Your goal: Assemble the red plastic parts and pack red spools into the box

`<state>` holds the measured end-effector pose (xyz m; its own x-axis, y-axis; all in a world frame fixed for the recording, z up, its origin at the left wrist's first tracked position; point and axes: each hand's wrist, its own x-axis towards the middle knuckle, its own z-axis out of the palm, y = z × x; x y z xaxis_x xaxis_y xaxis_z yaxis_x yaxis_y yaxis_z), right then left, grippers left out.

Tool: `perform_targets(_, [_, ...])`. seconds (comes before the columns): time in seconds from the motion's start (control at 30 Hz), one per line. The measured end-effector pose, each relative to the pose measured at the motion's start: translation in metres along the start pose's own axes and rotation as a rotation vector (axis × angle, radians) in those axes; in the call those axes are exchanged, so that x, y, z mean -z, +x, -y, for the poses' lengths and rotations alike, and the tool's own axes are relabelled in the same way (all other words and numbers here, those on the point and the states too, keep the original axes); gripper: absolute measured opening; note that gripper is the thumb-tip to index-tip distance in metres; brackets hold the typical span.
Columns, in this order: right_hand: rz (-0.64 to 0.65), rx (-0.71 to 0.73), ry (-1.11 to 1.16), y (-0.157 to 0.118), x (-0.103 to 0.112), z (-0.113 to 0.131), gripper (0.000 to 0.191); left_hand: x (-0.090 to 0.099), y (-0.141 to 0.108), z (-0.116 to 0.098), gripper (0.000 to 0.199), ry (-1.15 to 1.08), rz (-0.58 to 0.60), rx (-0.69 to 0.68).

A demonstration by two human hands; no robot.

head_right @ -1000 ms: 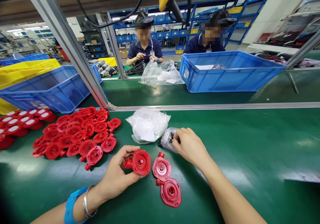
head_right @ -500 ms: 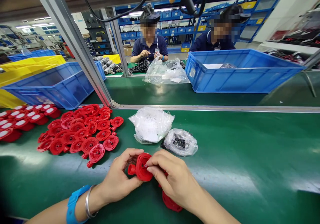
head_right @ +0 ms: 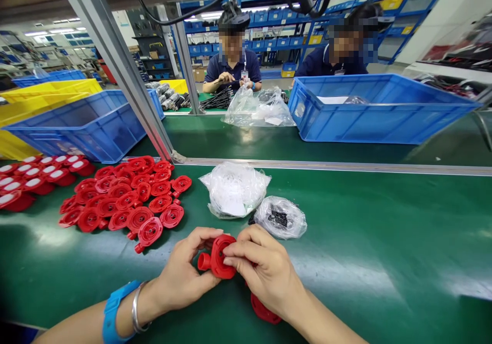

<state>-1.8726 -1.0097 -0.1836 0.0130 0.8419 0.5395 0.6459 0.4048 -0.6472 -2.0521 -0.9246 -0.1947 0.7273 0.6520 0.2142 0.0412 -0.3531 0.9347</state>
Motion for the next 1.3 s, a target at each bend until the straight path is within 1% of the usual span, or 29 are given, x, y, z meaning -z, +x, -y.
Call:
perform_targets(0.13, [-0.033,0.02,-0.025,0.004,0.0,0.002,0.012,0.001,0.0,0.001,0.051,0.01,0.002,0.0])
perform_targets(0.27, [-0.062,0.07,-0.108,0.009,0.001,0.008,0.007,0.001,0.001,0.0,0.047,0.02,-0.006,-0.003])
perform_targets(0.37, [-0.075,0.118,-0.15,0.008,0.0,0.009,0.012,0.002,0.001,-0.002,0.047,0.012,-0.015,-0.012])
perform_targets(0.53, [-0.087,0.148,-0.098,0.003,-0.004,0.009,0.028,0.002,0.001,-0.001,0.045,-0.019,-0.069,-0.021])
perform_targets(0.77, [-0.078,0.134,-0.066,0.006,-0.004,0.014,0.027,0.002,0.002,0.0,0.046,-0.004,-0.11,-0.055])
perform_targets(0.93, [-0.076,0.15,-0.052,0.01,-0.003,0.015,0.027,0.003,0.002,-0.003,0.045,-0.009,-0.108,-0.03])
perform_targets(1.03, [-0.077,0.198,-0.086,0.01,-0.003,0.014,0.029,0.003,0.002,-0.004,0.044,-0.059,-0.09,0.015])
perform_targets(1.1, [-0.074,0.248,-0.145,0.008,-0.003,0.013,0.034,0.003,0.001,-0.004,0.044,-0.089,-0.082,0.034])
perform_targets(1.2, [-0.062,0.303,-0.224,0.003,-0.004,0.011,0.042,0.003,0.001,-0.005,0.045,-0.105,-0.082,0.036])
perform_targets(1.3, [-0.061,0.31,-0.243,0.001,-0.005,0.011,0.043,0.004,0.0,-0.006,0.044,-0.085,-0.088,0.022])
